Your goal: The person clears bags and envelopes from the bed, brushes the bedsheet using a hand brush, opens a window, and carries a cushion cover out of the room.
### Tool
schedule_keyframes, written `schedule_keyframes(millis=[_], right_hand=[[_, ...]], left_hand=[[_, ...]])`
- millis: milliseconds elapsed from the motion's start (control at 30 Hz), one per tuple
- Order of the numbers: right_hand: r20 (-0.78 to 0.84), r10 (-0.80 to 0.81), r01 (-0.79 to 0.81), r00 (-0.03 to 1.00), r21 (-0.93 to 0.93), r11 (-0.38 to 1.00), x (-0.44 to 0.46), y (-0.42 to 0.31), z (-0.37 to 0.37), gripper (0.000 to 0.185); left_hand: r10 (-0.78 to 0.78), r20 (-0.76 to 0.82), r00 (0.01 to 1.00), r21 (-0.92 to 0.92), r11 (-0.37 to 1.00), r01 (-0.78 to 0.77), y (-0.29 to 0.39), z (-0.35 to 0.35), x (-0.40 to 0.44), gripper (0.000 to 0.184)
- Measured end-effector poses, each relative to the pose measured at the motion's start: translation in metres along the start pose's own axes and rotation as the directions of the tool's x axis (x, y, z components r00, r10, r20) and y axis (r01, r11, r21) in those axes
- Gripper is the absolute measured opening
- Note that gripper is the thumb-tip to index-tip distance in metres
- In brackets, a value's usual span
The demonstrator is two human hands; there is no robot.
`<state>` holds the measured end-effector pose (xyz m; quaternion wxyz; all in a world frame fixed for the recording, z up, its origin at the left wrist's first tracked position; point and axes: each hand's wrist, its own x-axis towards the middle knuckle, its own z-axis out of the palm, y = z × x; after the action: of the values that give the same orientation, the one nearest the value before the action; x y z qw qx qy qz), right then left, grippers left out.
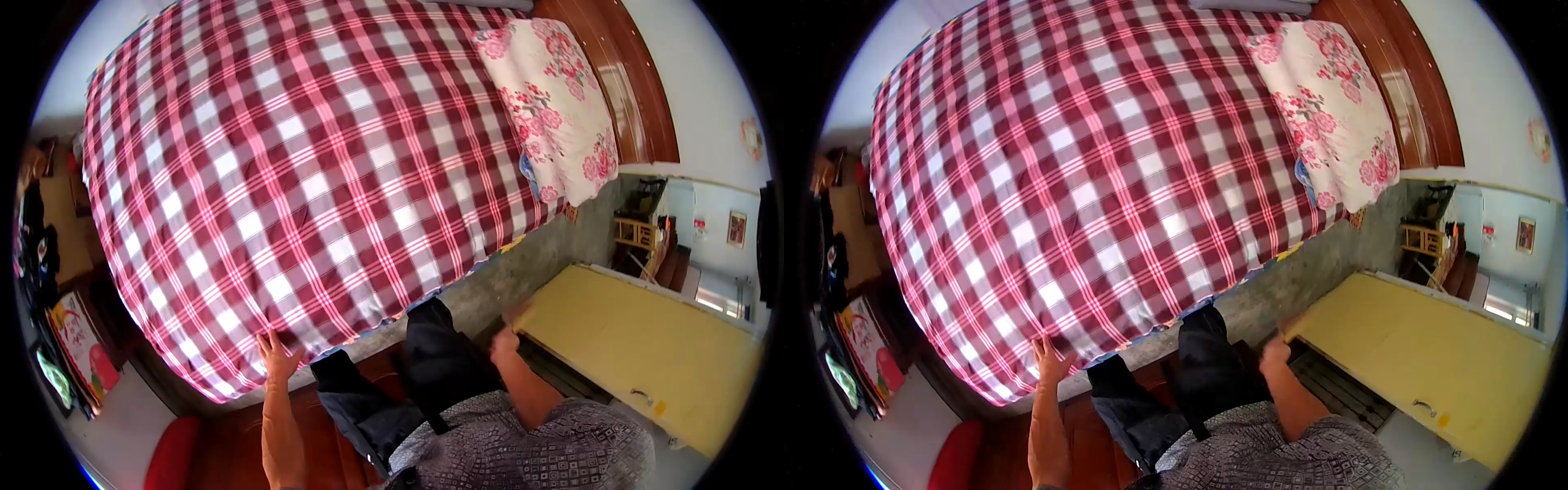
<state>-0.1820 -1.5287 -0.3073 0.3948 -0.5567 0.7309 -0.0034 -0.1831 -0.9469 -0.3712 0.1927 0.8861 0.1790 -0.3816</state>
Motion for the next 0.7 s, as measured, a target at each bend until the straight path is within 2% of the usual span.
schedule_keyframes(millis=[33, 67, 100, 133, 167, 200, 233, 300, 333, 367, 400, 433, 467, 500, 533, 567, 600, 633, 700], right_hand=[[0.13, -0.332, 0.35, 0.934, -0.162, 0.922, -0.066, -0.041, 0.048, 0.043], [0.317, -0.432, 0.502, 0.844, -0.185, 0.845, -0.099, -0.069, 0.094, 0.042], [0.539, -0.451, 0.62, 0.712, -0.181, 0.763, -0.128, -0.091, 0.143, 0.04], [0.754, -0.42, 0.747, 0.506, -0.138, 0.651, -0.158, -0.115, 0.189, 0.039], [0.895, -0.342, 0.841, 0.288, -0.065, 0.537, -0.192, -0.14, 0.229, 0.037], [0.938, -0.255, 0.839, 0.235, -0.063, 0.541, -0.225, -0.17, 0.253, 0.038], [0.96, -0.261, 0.919, 0.106, 0.006, 0.394, -0.228, -0.176, 0.291, 0.041], [0.953, -0.233, 0.898, 0.191, -0.073, 0.435, -0.211, -0.205, 0.316, 0.041], [0.89, -0.437, 0.971, 0.131, -0.026, 0.239, -0.15, -0.215, 0.308, 0.032], [0.776, -0.628, 0.997, 0.061, -0.071, 0.009, -0.09, -0.226, 0.3, 0.025], [0.629, -0.778, 0.968, -0.009, -0.191, -0.166, -0.032, -0.238, 0.29, 0.018], [0.575, -0.751, 0.937, 0.324, -0.306, 0.169, 0.026, -0.243, 0.238, 0.019], [0.421, -0.609, 0.74, 0.673, -0.382, 0.554, 0.077, -0.234, 0.169, 0.02], [0.209, -0.378, 0.424, 0.902, -0.265, 0.866, 0.119, -0.217, 0.1, 0.022], [0.032, -0.121, 0.121, 0.992, -0.005, 0.993, 0.146, -0.198, 0.035, 0.024], [-0.048, 0.092, -0.077, 0.995, 0.26, 0.963, 0.161, -0.176, -0.016, 0.026], [-0.072, 0.24, -0.187, 0.968, 0.433, 0.882, 0.171, -0.159, -0.054, 0.029], [-0.07, 0.311, -0.235, 0.948, 0.505, 0.831, 0.174, -0.151, -0.076, 0.031], [-0.01, 0.223, -0.215, 0.975, 0.217, 0.952, 0.08, -0.197, -0.069, 0.035]], left_hand=[[0.015, 0.005, 1.0, 0.018, 1.0, -0.015, 0.013, -0.01, 0.006, 0.118], [-0.072, 0.122, 0.99, -0.02, 0.997, 0.075, 0.029, -0.03, 0.008, 0.117], [-0.155, 0.239, 0.959, -0.045, 0.984, 0.17, 0.043, -0.042, 0.009, 0.116], [-0.178, 0.228, 0.957, 0.076, 0.983, 0.165, 0.039, -0.03, 0.023, 0.114], [-0.302, 0.183, 0.936, 0.166, 0.948, 0.273, 0.089, -0.054, 0.018, 0.108], [-0.177, 0.073, 0.981, 0.14, 0.976, 0.166, 0.111, -0.057, 0.015, 0.104], [-0.047, -0.038, 0.998, 0.127, 0.991, 0.051, 0.129, -0.059, 0.017, 0.101], [0.108, -0.036, 0.993, 0.001, 0.994, -0.108, 0.157, -0.054, 0.026, 0.096], [0.159, 0.0, 0.987, -0.021, 0.987, -0.159, 0.17, -0.05, 0.031, 0.095], [0.205, 0.03, 0.978, -0.051, 0.978, -0.204, 0.183, -0.046, 0.035, 0.093], [0.247, 0.058, 0.967, -0.105, 0.965, -0.24, 0.192, -0.047, 0.037, 0.093], [0.235, 0.123, 0.964, -0.092, 0.97, -0.224, 0.193, -0.042, 0.041, 0.098], [0.245, 0.161, 0.956, -0.103, 0.968, -0.231, 0.19, -0.03, 0.051, 0.103], [0.256, 0.198, 0.946, -0.114, 0.965, -0.237, 0.184, -0.019, 0.057, 0.107], [0.269, 0.193, 0.943, -0.1, 0.962, -0.254, 0.176, -0.011, 0.06, 0.11], [0.291, 0.188, 0.938, -0.086, 0.956, -0.28, 0.175, -0.004, 0.066, 0.113], [0.252, 0.242, 0.937, -0.065, 0.968, -0.244, 0.188, -0.013, 0.066, 0.115], [0.211, 0.293, 0.933, -0.04, 0.977, -0.209, 0.204, -0.02, 0.069, 0.117], [0.117, 0.421, 0.9, 0.014, 0.991, -0.136, 0.212, -0.03, 0.08, 0.119]])
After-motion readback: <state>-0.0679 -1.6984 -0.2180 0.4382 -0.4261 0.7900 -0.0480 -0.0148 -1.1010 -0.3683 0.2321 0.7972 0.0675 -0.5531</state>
